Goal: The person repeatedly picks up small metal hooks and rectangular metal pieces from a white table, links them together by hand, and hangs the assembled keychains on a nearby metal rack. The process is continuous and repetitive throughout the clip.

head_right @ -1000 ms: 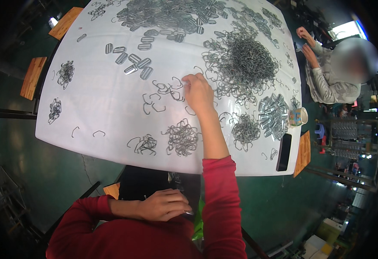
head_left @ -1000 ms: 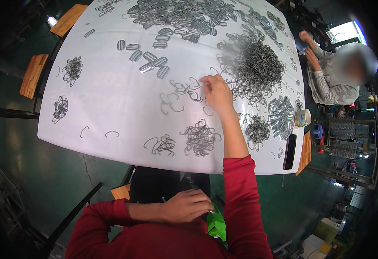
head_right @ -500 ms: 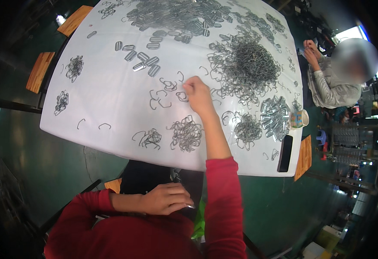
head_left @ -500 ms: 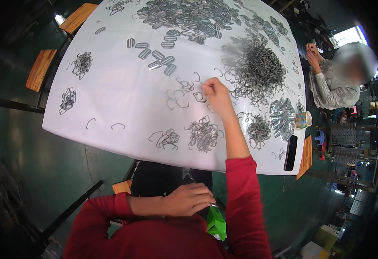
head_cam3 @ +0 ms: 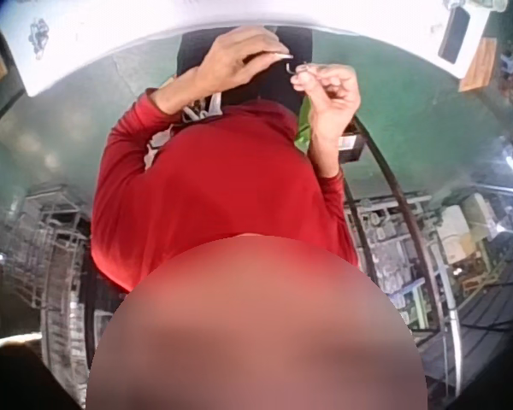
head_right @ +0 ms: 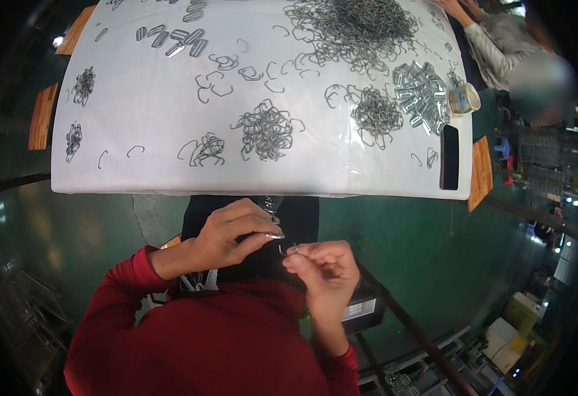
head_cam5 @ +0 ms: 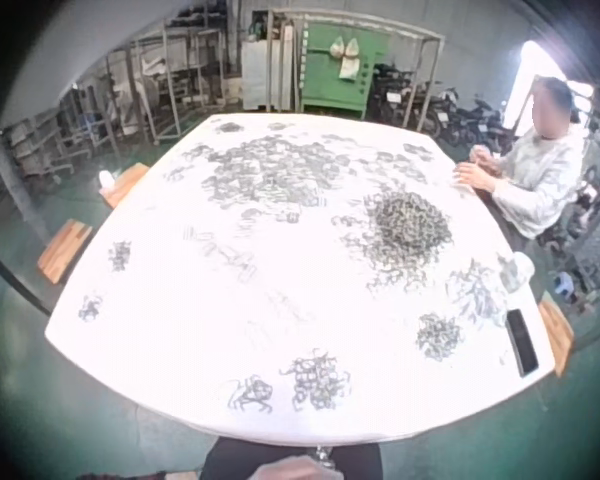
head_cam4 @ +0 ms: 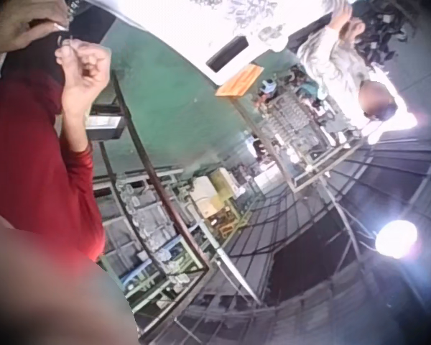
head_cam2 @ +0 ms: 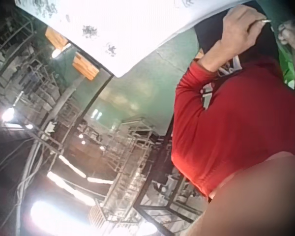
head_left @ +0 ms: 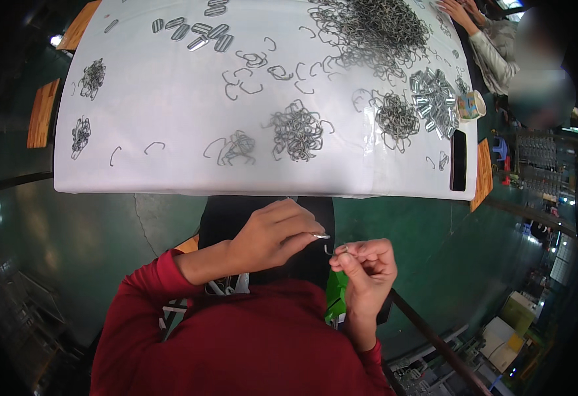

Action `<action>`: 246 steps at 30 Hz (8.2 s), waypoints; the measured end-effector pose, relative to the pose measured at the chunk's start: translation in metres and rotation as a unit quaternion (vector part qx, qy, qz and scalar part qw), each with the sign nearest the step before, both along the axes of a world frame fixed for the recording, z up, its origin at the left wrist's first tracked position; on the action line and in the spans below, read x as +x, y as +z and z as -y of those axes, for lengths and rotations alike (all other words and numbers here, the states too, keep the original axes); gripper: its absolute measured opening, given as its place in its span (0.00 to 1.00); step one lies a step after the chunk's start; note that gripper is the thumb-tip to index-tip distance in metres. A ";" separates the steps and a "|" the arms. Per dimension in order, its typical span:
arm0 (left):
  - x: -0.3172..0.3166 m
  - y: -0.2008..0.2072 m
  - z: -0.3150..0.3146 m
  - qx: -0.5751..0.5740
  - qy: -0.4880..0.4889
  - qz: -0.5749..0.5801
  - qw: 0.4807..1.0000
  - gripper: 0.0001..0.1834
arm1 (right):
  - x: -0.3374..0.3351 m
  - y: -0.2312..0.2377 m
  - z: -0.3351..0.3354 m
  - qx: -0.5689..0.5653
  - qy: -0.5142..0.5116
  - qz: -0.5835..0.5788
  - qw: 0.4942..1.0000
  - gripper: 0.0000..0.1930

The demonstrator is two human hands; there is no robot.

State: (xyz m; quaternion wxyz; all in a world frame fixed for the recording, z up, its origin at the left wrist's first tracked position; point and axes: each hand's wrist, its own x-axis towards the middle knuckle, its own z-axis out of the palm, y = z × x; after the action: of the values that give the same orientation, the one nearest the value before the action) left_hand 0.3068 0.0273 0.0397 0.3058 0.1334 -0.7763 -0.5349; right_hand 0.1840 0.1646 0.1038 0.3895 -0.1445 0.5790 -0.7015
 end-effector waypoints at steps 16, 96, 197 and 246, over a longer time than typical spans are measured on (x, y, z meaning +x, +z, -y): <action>0.015 -0.037 0.171 -0.152 0.299 0.123 0.934 0.10 | 0.019 -0.029 0.000 -0.132 -0.056 -0.247 0.958 0.15; -0.022 0.042 0.017 0.133 -0.008 0.132 0.982 0.08 | 0.009 -0.063 0.008 -0.048 -0.009 -0.277 0.960 0.12; -0.012 0.013 0.007 0.010 -0.067 0.015 0.998 0.07 | -0.181 -0.097 0.272 0.215 0.225 -0.614 0.725 0.18; -0.027 0.022 -0.005 0.016 -0.127 0.030 0.991 0.09 | -0.189 -0.094 0.119 0.280 0.018 -0.580 0.765 0.15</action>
State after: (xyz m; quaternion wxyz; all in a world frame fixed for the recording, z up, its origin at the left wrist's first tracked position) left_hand 0.2796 0.0319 0.0614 0.2098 0.0541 -0.7872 -0.5774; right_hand -0.0045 0.0458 0.0101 0.0149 -0.4194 0.8623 -0.2836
